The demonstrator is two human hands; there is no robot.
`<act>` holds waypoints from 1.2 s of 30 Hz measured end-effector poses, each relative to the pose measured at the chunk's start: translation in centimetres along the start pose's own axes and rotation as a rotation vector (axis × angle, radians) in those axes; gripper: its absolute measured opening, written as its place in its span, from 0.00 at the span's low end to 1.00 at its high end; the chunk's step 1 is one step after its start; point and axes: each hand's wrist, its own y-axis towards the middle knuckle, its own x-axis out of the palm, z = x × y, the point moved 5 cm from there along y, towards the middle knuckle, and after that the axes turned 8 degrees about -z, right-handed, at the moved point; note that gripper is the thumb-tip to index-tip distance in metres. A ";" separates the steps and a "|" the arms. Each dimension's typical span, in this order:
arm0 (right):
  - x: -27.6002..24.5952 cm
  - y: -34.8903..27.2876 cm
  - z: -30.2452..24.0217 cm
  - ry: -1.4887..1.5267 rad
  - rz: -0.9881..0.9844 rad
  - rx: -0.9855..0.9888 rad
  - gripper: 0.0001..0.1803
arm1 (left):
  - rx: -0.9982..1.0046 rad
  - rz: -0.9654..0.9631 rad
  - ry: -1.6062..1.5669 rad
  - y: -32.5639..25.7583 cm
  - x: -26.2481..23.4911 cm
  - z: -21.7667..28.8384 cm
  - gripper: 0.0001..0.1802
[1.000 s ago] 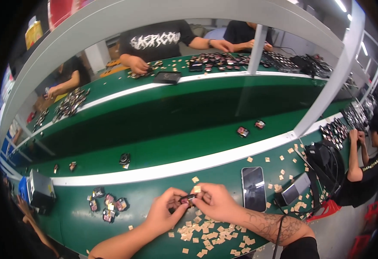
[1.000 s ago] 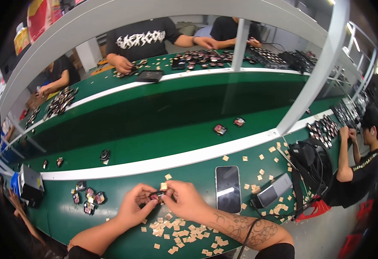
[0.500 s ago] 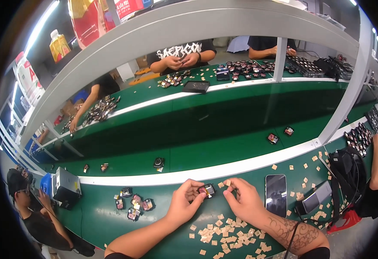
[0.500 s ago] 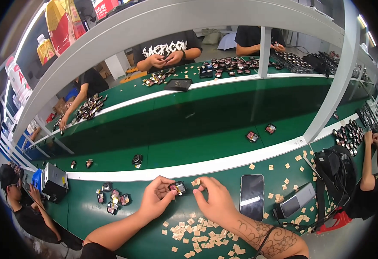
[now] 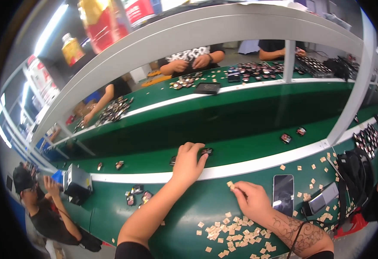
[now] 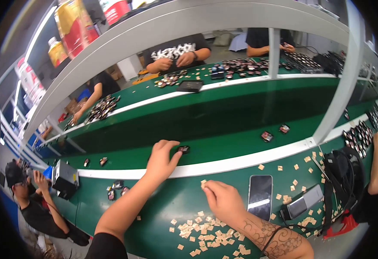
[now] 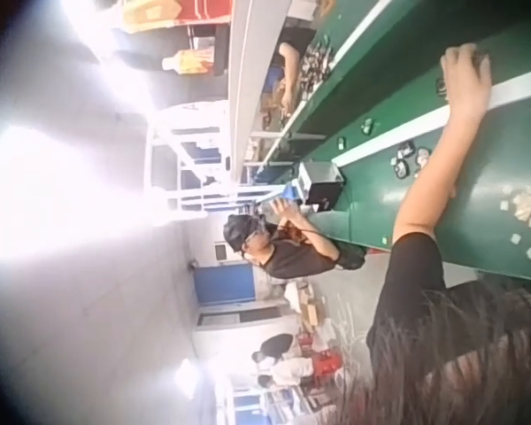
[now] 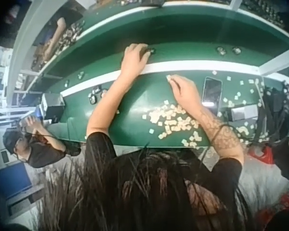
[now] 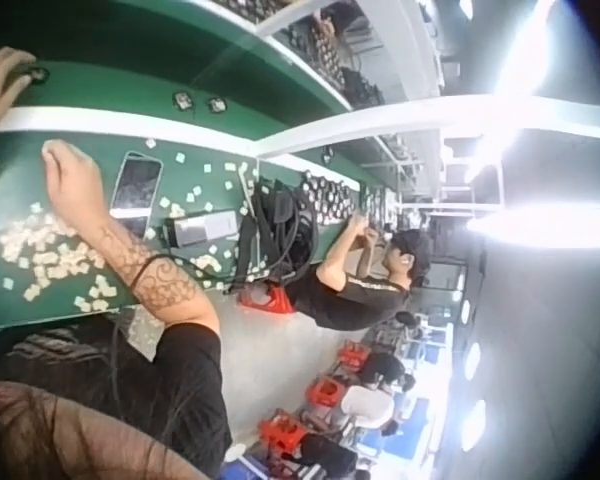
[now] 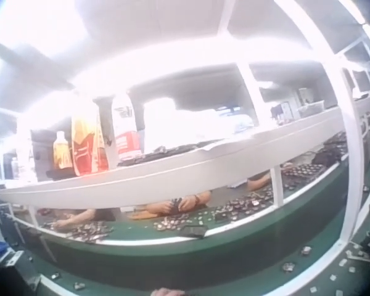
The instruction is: Assembling small electronic components (possibly camera modules) and applying small labels or stickers on an assembly line.
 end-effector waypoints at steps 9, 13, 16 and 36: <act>0.7 -0.7 2.1 -0.007 0.008 -0.026 0.08 | 0.255 -0.612 -1.497 -5.6 -3.2 16.8 0.17; 1.2 0.0 3.3 -0.038 0.012 -0.020 0.07 | 0.390 -0.785 -1.532 -3.7 1.1 18.8 0.18; 4.1 2.0 2.7 -0.081 -0.153 -0.003 0.08 | 0.410 -0.869 -1.568 -4.5 3.5 18.7 0.18; 0.2 -0.9 1.0 -0.051 -0.059 -0.060 0.08 | 0.231 -0.781 -0.707 -5.9 -8.9 9.3 0.21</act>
